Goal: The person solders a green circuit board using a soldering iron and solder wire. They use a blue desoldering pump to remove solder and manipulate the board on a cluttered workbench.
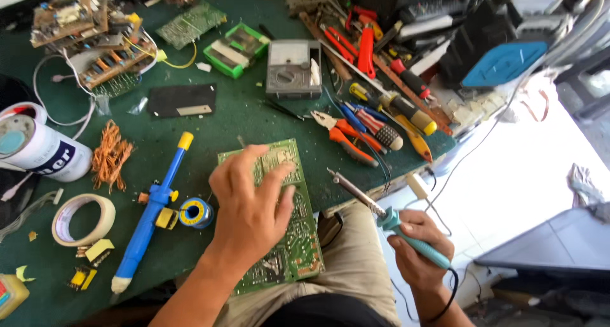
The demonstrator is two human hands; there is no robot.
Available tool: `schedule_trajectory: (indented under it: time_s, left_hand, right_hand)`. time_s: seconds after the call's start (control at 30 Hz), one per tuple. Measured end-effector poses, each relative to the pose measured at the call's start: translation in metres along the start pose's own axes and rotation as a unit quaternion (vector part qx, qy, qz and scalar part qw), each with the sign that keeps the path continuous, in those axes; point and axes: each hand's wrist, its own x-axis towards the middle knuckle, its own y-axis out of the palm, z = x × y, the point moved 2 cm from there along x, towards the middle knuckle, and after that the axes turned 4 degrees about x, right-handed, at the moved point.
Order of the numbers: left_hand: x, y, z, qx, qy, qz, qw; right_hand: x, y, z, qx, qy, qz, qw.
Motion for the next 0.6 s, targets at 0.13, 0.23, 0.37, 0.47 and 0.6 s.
schedule_trajectory:
  time_s: [0.13,0.23,0.37,0.47,0.6]
  left_hand:
    - [-0.011,0.016,-0.005,-0.024,0.062,0.013,0.998]
    - [-0.007,0.022,0.0,0.093,0.008,0.098,0.991]
    - [0.004,0.003,0.01,0.095,-0.057,0.003,0.994]
    - [0.003,-0.008,0.005,0.003,-0.001,-0.049,0.999]
    - [-0.004,-0.004,0.003,-0.012,0.063,-0.03,0.997]
  right_hand:
    - [0.005,0.006,0.004,0.026,-0.009,0.027,0.999]
    - [0.003,0.007,0.005,-0.038,-0.011,0.031,0.999]
    - [0.008,0.007,0.009,-0.13,-0.066,0.075,0.987]
    - [0.002,0.006,0.009,-0.133,-0.072,0.078,0.985]
    - [0.006,0.01,0.009,-0.139,-0.096,0.075,0.983]
